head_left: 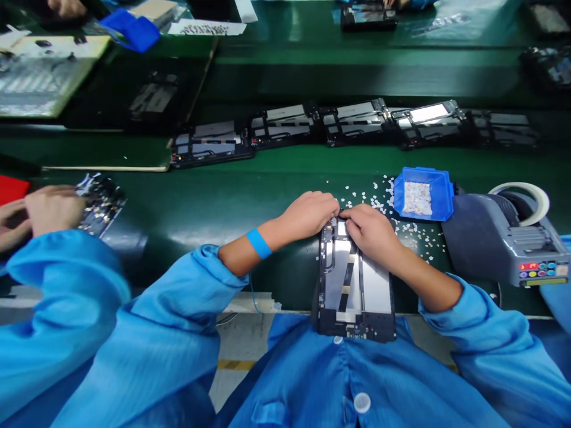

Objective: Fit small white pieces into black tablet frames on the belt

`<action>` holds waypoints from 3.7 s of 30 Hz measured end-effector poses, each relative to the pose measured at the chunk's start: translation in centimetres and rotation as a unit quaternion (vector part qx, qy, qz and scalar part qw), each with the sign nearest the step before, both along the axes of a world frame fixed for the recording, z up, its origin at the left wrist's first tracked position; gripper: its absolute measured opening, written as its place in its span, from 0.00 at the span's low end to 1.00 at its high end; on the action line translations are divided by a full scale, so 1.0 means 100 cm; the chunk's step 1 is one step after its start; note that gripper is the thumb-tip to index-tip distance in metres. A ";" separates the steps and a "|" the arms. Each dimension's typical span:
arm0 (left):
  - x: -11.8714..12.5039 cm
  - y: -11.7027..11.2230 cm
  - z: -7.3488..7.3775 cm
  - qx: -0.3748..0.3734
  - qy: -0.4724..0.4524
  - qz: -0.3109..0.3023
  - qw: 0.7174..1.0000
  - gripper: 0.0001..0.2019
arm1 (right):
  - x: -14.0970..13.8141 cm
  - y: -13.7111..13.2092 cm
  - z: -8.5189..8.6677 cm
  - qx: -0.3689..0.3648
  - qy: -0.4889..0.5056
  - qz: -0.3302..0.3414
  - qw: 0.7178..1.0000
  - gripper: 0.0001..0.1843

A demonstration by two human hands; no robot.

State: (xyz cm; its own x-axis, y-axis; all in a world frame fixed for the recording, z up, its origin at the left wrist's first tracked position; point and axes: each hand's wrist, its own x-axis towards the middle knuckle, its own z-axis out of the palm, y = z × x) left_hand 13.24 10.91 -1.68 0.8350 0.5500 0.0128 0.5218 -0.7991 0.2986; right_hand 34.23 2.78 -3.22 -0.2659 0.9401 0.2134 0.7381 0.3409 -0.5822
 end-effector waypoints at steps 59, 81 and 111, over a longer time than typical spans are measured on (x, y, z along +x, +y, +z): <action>-0.014 -0.018 -0.006 -0.034 -0.097 0.103 0.989 0.12 | -0.014 -0.008 0.004 0.022 -0.098 0.002 0.995 0.15; -0.043 -0.021 -0.007 0.137 0.002 -0.022 0.990 0.15 | 0.021 0.001 0.002 0.082 -0.197 0.088 0.973 0.23; -0.031 -0.054 0.008 0.185 0.087 0.013 0.979 0.17 | 0.032 0.009 0.010 0.140 -0.231 0.168 0.948 0.21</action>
